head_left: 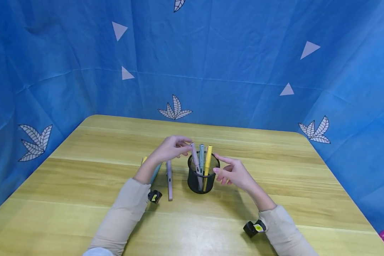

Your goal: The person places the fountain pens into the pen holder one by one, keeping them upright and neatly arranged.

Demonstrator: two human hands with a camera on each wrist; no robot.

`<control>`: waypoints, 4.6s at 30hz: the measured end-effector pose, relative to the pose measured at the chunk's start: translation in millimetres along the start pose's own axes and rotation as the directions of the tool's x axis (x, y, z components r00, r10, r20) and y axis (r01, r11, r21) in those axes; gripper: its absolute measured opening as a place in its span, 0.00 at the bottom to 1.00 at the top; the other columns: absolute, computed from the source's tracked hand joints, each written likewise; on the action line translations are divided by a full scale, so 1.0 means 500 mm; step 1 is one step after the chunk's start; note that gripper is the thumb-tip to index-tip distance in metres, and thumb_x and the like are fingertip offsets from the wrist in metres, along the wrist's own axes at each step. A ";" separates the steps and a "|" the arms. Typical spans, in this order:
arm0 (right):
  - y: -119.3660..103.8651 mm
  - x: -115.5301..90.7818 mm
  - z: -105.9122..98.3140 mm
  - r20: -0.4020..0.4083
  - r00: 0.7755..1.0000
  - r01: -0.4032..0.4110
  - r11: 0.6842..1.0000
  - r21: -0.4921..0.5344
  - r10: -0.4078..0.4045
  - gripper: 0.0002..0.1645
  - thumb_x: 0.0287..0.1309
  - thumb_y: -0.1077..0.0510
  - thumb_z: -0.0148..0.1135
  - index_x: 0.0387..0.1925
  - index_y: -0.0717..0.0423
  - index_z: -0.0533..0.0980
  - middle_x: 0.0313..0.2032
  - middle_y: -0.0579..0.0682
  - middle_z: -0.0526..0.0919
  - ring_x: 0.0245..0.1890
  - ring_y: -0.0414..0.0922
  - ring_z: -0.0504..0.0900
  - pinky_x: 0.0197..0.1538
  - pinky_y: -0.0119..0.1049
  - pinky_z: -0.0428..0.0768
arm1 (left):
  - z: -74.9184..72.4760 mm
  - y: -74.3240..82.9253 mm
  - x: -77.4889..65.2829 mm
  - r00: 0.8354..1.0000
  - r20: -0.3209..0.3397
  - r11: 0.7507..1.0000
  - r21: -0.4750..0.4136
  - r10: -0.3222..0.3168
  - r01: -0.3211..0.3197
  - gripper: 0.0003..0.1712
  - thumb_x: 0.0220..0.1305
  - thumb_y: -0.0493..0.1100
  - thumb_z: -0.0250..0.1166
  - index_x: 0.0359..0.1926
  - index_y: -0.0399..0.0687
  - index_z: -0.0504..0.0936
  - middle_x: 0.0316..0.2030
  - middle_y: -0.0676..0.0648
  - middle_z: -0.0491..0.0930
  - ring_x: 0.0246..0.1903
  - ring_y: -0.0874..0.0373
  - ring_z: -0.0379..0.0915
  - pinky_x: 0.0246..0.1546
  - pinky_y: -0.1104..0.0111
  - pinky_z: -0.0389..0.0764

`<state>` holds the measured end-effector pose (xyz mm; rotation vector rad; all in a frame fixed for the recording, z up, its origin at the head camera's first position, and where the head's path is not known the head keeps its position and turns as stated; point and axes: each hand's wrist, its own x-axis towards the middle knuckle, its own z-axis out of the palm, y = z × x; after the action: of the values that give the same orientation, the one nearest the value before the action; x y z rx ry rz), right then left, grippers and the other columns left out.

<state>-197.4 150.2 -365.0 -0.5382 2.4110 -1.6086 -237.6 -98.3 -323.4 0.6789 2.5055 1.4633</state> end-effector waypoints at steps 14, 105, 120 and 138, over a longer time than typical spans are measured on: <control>0.003 0.001 0.000 0.003 1.000 0.010 1.000 0.006 -0.010 0.34 0.57 0.56 0.58 0.63 0.58 0.60 0.21 0.67 0.78 0.19 0.59 0.76 0.21 0.49 0.76 | -0.026 -0.013 -0.020 1.000 -0.024 1.000 0.010 -0.017 0.017 0.22 0.63 0.43 0.56 0.55 0.36 0.70 0.39 0.41 0.78 0.34 0.51 0.76 0.32 0.61 0.78; 0.011 -0.002 0.003 0.008 1.000 0.019 0.998 0.054 -0.019 0.33 0.58 0.57 0.56 0.64 0.59 0.58 0.20 0.68 0.77 0.15 0.47 0.75 0.19 0.43 0.76 | -0.161 -0.147 -0.106 0.974 0.003 0.965 0.135 -0.228 0.225 0.26 0.61 0.41 0.57 0.58 0.32 0.66 0.28 0.36 0.77 0.23 0.45 0.73 0.18 0.66 0.72; 0.015 -0.004 0.004 0.000 1.000 0.026 0.999 0.046 -0.026 0.33 0.59 0.56 0.56 0.63 0.59 0.59 0.20 0.68 0.77 0.15 0.50 0.76 0.19 0.46 0.76 | -0.167 -0.148 -0.104 0.932 0.100 0.918 0.239 -0.348 0.317 0.38 0.54 0.40 0.64 0.64 0.39 0.59 0.35 0.41 0.77 0.19 0.51 0.72 0.15 0.71 0.65; 0.011 -0.004 0.004 -0.004 1.000 0.016 0.998 0.058 -0.015 0.33 0.58 0.56 0.57 0.63 0.58 0.59 0.20 0.68 0.77 0.16 0.49 0.76 0.20 0.45 0.76 | -0.163 -0.157 -0.100 0.871 0.173 0.868 0.298 -0.459 0.398 0.47 0.48 0.37 0.69 0.67 0.44 0.53 0.17 0.47 0.69 0.12 0.62 0.56 0.14 0.74 0.59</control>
<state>-196.2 151.4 -370.9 -0.5454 2.3605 -1.6816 -246.1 -217.9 -353.7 0.2699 2.4587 0.8601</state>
